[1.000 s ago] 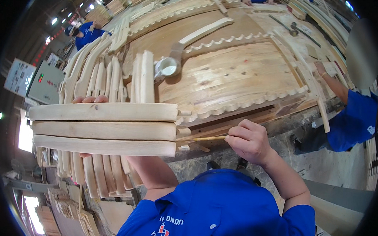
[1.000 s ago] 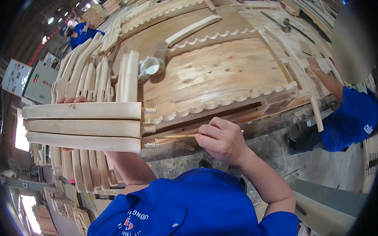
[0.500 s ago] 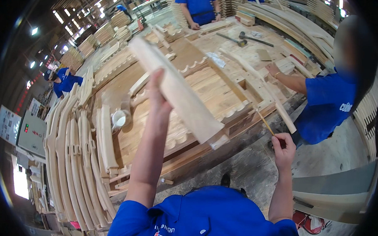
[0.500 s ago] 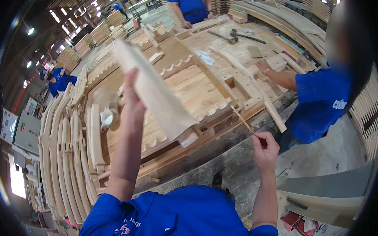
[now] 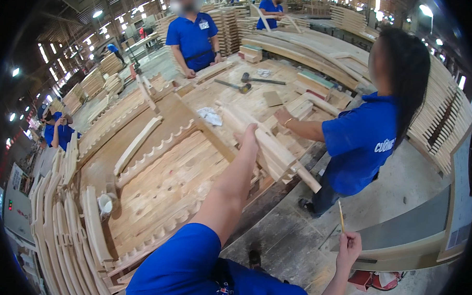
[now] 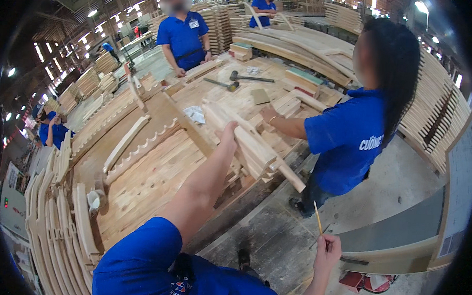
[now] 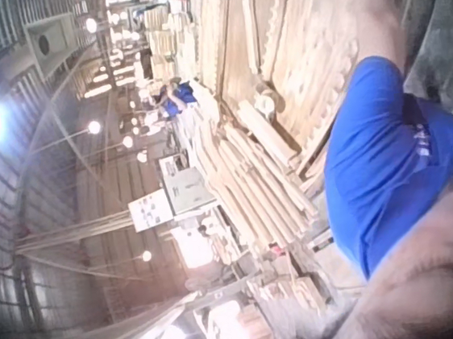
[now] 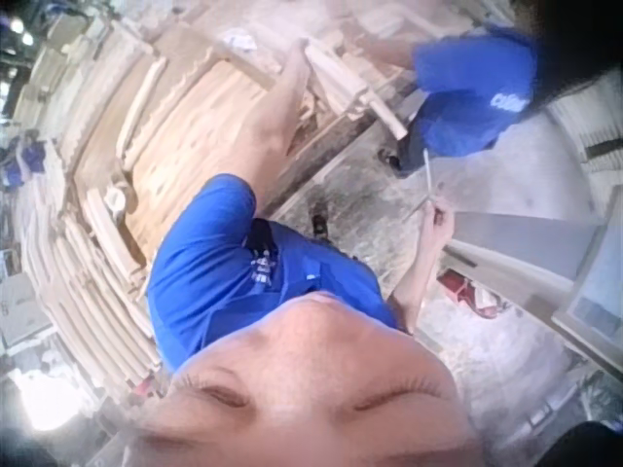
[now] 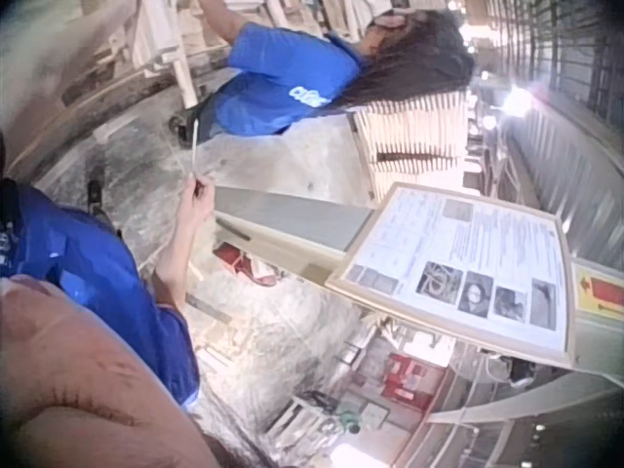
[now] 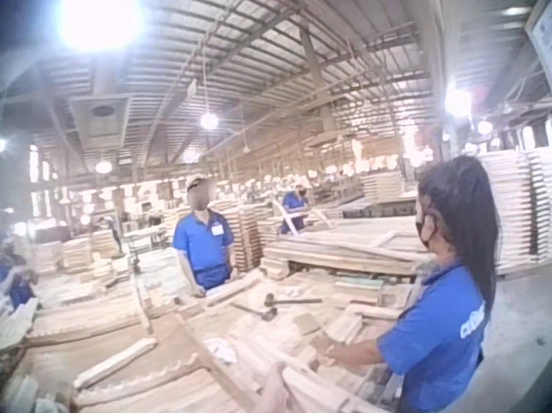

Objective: The person picks up wooden chair legs from a pile, applies glue to the ends using a small stick, and places them back on the workbench. The person repeats this process for multiple pieces in a factory setting.

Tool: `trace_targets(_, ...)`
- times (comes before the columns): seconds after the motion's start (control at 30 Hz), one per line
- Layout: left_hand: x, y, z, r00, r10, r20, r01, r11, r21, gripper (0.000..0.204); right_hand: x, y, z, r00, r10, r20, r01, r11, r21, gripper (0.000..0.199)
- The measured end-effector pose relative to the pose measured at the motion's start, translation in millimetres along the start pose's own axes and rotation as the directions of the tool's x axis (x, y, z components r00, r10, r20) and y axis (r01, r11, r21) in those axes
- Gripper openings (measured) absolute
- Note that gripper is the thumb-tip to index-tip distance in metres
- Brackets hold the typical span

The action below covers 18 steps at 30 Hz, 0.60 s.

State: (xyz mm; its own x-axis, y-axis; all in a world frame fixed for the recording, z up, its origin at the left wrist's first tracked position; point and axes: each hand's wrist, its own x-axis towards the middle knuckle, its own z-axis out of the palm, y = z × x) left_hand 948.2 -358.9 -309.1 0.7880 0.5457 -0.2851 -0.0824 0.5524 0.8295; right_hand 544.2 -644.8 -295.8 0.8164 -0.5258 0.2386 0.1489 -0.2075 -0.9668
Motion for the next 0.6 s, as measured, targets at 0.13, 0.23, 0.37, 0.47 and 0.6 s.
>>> trace_targets(0.13, -1, -37, 4, 0.988, -0.131, -0.076, 0.133, 0.991, 0.025, 0.106, -14, 10, -30, 0.989, 0.121, -0.085, -0.126, 0.990, -0.063, 0.008)
trace_targets(0.23, -10, -61, 8, 0.972, -0.230, 0.043, 0.229, 0.973, 0.036, 0.081, -22, 18, -35, 0.973, 0.187, -0.132, -0.197, 0.978, -0.064, 0.008)
trace_targets(0.37, 45, -12, -25, 0.968, -0.249, 0.016, 0.249, 0.968, 0.015, 0.070, -1, 20, -12, 0.995, 0.103, -0.003, -0.103, 0.995, 0.014, 0.008)
trace_targets(0.47, 13, -12, -11, 0.984, -0.173, -0.042, 0.178, 0.966, 0.188, 0.059, 7, 27, 8, 0.995, 0.094, 0.041, -0.092, 0.995, -0.035, 0.009)
trace_targets(0.6, -21, 60, 3, 0.960, 0.219, 0.173, -0.279, 0.767, 0.578, 0.063, 25, 29, 30, 0.983, 0.044, 0.177, -0.045, 0.999, 0.000, 0.010)
